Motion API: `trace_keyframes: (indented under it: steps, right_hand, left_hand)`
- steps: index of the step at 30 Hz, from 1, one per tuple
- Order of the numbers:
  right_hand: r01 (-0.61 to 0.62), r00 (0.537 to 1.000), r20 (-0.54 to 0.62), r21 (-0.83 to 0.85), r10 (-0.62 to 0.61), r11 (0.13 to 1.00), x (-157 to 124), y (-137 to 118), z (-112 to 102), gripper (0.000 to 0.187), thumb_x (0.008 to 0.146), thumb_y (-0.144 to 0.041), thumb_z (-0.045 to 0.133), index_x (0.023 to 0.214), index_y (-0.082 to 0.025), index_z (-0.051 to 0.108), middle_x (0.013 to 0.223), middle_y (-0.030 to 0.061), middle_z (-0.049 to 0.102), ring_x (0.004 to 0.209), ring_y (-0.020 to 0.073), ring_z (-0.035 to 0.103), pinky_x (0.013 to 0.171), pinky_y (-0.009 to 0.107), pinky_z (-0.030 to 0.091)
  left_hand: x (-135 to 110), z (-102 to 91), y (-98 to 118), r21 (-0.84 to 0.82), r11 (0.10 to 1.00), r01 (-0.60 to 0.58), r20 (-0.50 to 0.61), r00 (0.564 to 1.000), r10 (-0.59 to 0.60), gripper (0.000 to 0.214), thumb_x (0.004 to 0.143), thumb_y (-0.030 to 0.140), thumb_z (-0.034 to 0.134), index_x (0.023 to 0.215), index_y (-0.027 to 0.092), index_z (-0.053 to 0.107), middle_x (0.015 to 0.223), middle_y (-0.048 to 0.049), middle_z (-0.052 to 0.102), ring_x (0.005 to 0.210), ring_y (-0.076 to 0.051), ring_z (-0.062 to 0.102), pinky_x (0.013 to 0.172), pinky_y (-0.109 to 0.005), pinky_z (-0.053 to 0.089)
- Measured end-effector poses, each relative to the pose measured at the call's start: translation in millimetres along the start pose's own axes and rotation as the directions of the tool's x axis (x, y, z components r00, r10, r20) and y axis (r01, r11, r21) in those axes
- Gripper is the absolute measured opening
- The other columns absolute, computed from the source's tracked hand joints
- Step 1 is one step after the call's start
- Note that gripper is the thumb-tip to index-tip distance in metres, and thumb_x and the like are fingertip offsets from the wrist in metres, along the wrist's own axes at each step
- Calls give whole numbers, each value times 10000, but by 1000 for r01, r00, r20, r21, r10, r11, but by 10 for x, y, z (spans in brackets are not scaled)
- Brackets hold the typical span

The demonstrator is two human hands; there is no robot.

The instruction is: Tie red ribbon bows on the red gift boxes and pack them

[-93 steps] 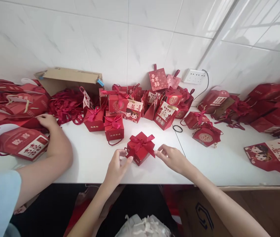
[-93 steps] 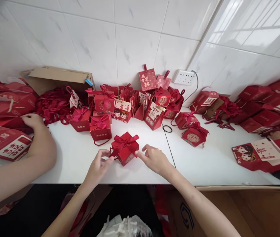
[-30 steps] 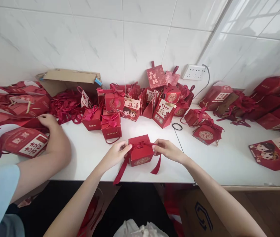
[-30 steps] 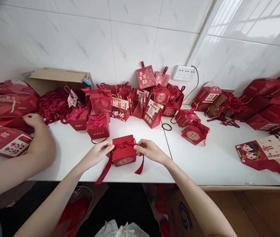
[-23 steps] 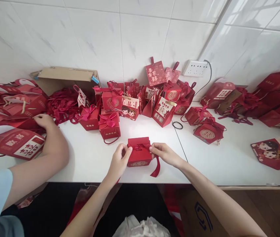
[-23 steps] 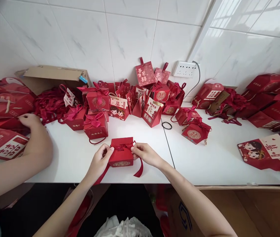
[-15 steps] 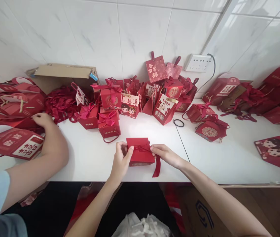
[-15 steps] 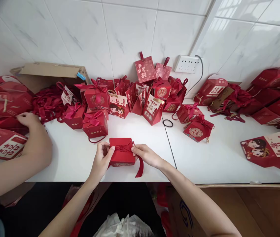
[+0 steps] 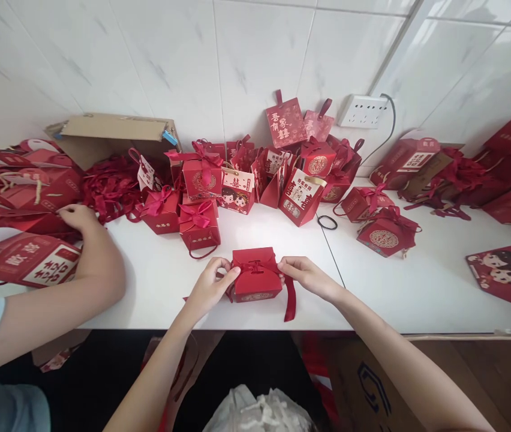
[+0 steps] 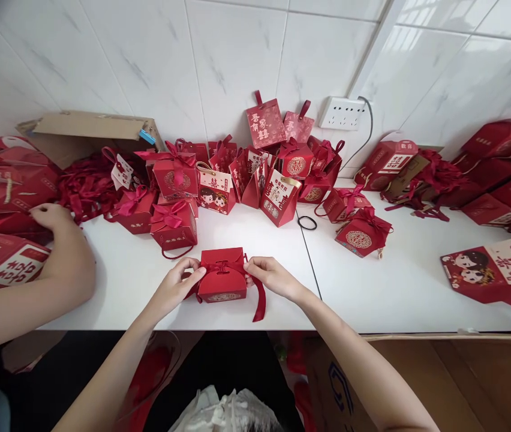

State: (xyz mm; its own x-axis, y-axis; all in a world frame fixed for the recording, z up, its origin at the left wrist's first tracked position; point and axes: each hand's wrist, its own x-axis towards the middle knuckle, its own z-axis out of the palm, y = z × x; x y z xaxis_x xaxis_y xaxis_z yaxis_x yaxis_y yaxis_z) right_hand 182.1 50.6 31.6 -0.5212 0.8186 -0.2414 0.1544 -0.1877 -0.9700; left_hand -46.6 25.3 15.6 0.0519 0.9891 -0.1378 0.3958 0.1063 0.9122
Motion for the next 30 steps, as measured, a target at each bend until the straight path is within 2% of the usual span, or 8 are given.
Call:
trace_keyframes:
  steps: [3, 6, 11, 17, 21, 24, 27, 30]
  right_hand:
    - [-8, 1000, -2, -8, 8, 1000, -3, 2, -6, 407, 777, -557, 563, 647, -171, 541, 662, 7, 587, 660, 134, 552, 736, 294, 448]
    - [-2, 1000, -8, -19, 2, 1000, -6, 7, -14, 408, 777, -559, 559, 652, -172, 548, 659, 4, 586, 660, 134, 560, 732, 291, 455]
    - [3, 1000, -6, -37, -3, 999, -10, 14, -24, 389, 789, -548, 551, 666, -178, 555, 667, 6, 602, 669, 144, 586, 720, 296, 472]
    - [10, 1000, -9, -48, -10, 999, -6, 38, -36, 387, 786, -544, 558, 664, -176, 555, 665, 10, 608, 670, 147, 599, 719, 300, 479]
    - [9, 1000, -19, -45, -10, 999, 1, 35, -25, 383, 773, -539, 572, 650, -176, 558, 659, 6, 603, 656, 140, 586, 703, 294, 474]
    - [10, 1000, -10, -38, -10, 999, 1, 26, -13, 381, 770, -532, 577, 640, -174, 556, 655, 4, 603, 644, 134, 577, 694, 292, 471]
    - [5, 1000, 1, -20, -5, 1000, 0, 26, -8, 375, 771, -525, 579, 646, -172, 551, 650, 2, 600, 638, 128, 576, 697, 291, 470]
    - [3, 999, -34, 3, -3, 1000, 4, 35, -7, 351, 752, -510, 610, 675, -175, 538, 664, -4, 599, 643, 127, 581, 679, 286, 467]
  left_hand:
    - [11, -72, 1, -21, 1000, 23, 163, 986, -19, 369, 792, 523, 471, 639, 201, 380, 609, 46, 403, 549, -111, 399, 537, -231, 335]
    - [19, -124, -20, -13, 1000, 11, 209, 978, -8, 393, 811, 528, 456, 621, 197, 364, 584, 52, 363, 533, -104, 356, 536, -231, 316]
    - [8, -158, -20, -23, 998, -52, 157, 986, 55, 364, 830, 489, 459, 632, 196, 371, 606, 46, 368, 548, -106, 370, 555, -233, 340]
    - [-10, -144, 9, 46, 995, -94, 89, 992, 89, 239, 820, 450, 477, 864, 219, 521, 870, -20, 554, 816, -177, 533, 712, -274, 439]
    - [-27, -147, 12, 161, 973, -164, 63, 986, 156, 241, 823, 434, 476, 727, 215, 506, 881, -24, 546, 895, -193, 523, 840, -318, 420]
    - [-54, -152, 28, 264, 944, -196, -15, 978, 207, 223, 816, 414, 493, 710, 218, 501, 937, -31, 536, 996, -217, 490, 927, -364, 370]
    - [-78, -153, 53, 274, 949, -153, -44, 984, 171, 198, 819, 419, 495, 777, 226, 513, 921, -27, 555, 957, -215, 514, 882, -358, 392]
    - [-57, -149, 42, 166, 984, -61, 48, 997, 54, 249, 816, 467, 497, 878, 228, 528, 887, -17, 591, 858, -194, 561, 735, -294, 437]
